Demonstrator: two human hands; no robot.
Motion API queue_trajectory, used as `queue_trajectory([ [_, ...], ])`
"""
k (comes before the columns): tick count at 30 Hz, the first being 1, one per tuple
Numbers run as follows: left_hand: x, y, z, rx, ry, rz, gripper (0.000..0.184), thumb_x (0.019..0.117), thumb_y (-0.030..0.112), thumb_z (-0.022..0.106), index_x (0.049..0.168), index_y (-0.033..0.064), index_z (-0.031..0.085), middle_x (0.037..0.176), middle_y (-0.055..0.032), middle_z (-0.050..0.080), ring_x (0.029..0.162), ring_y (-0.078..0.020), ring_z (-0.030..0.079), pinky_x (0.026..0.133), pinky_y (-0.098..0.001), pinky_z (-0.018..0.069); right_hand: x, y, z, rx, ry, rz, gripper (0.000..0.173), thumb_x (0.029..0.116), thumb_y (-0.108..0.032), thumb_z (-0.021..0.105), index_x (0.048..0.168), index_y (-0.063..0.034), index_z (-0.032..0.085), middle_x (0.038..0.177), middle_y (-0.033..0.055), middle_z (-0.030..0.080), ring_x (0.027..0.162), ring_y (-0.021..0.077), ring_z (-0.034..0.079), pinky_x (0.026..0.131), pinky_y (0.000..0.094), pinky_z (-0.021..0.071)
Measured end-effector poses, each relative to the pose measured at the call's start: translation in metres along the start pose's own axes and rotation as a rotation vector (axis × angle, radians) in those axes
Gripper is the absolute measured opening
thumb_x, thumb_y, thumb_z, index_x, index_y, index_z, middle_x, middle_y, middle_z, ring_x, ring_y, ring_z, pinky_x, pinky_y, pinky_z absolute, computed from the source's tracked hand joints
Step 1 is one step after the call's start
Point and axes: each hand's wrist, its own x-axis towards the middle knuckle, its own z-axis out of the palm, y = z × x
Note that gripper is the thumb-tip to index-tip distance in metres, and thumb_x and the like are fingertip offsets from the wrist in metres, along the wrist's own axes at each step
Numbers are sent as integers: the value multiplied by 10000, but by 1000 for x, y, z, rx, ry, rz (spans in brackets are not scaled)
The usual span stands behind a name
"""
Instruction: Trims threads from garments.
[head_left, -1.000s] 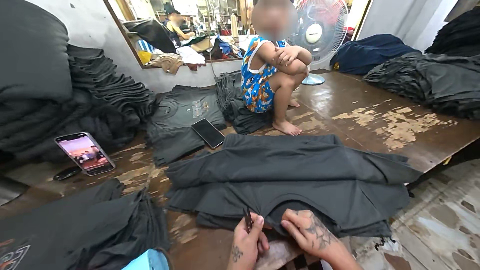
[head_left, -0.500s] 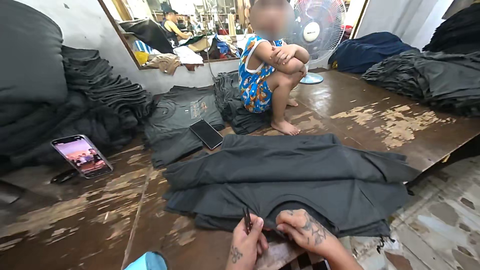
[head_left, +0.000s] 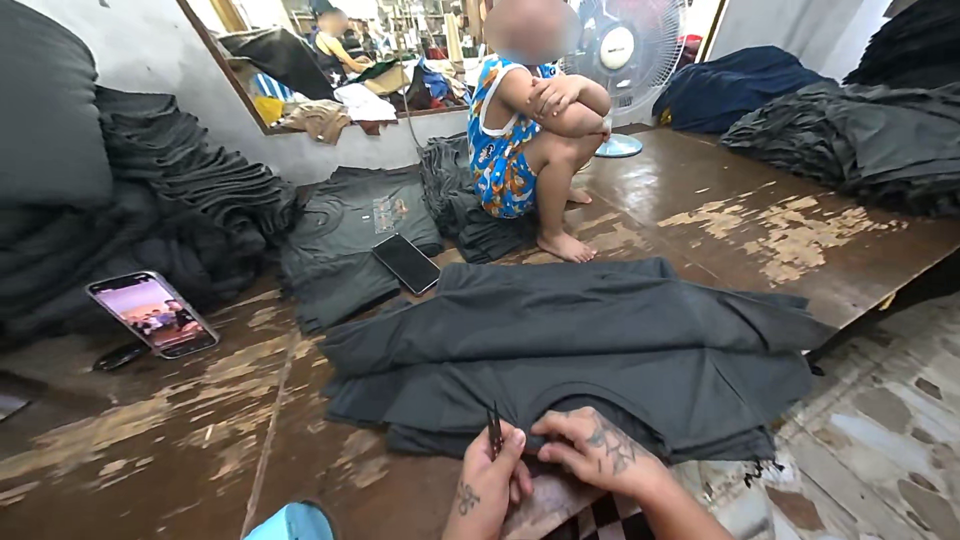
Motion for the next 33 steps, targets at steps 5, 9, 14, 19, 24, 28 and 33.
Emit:
queue_trajectory([
  [5, -2, 1, 1, 41, 13, 8, 120, 1033, 84, 471, 978, 66, 576, 710, -58, 691, 463, -55, 571, 463, -180, 482, -11, 9, -1, -215, 185, -200, 120, 924, -58, 613, 895, -43, 728, 809, 62, 731, 725, 146, 717, 701, 285, 601],
  [9, -1, 4, 3, -22, 48, -5, 125, 1039, 98, 468, 971, 81, 571, 586, -28, 610, 438, -76, 572, 454, -205, 503, -14, 1, -10, -129, 234, -208, 178, 997, -90, 535, 943, -34, 696, 831, 62, 711, 741, 115, 693, 715, 241, 584],
  [14, 1, 9, 6, -27, 46, -2, 142, 1034, 103, 471, 945, 83, 579, 611, -26, 619, 429, -64, 551, 433, -194, 486, -3, -13, -4, -75, 131, -18, 308, 997, -222, 625, 1211, -6, 670, 849, 111, 724, 719, 217, 713, 678, 398, 602],
  [19, -2, 8, 3, -25, 47, -18, 147, 1045, 93, 451, 966, 78, 574, 621, -40, 636, 432, -65, 562, 438, -192, 489, 8, -4, -4, 49, 90, -85, 169, 949, -83, 663, 1040, 12, 769, 977, 141, 766, 878, 199, 745, 854, 338, 597],
  [24, -1, 9, 1, -51, 37, -34, 162, 1055, 90, 436, 978, 59, 574, 692, -80, 680, 435, -64, 557, 436, -182, 478, 0, 4, -7, 142, 20, 17, 178, 977, -66, 616, 1043, 16, 760, 881, 132, 749, 692, 150, 707, 675, 286, 604],
  [28, -2, 10, 2, -34, 41, -45, 147, 1054, 89, 444, 990, 62, 574, 708, -90, 703, 432, -63, 566, 434, -176, 477, -5, 9, 4, 83, 185, -106, 158, 981, -77, 582, 941, 19, 701, 769, 106, 704, 644, 135, 685, 630, 262, 585],
  [33, -1, 27, -6, 166, -7, 60, 146, 1041, 113, 477, 1000, 69, 610, 749, -37, 704, 447, -5, 489, 434, -154, 401, -20, 19, 13, 202, 268, -69, 204, 1045, -134, 516, 978, -8, 662, 779, 64, 710, 661, 75, 697, 644, 230, 603],
])
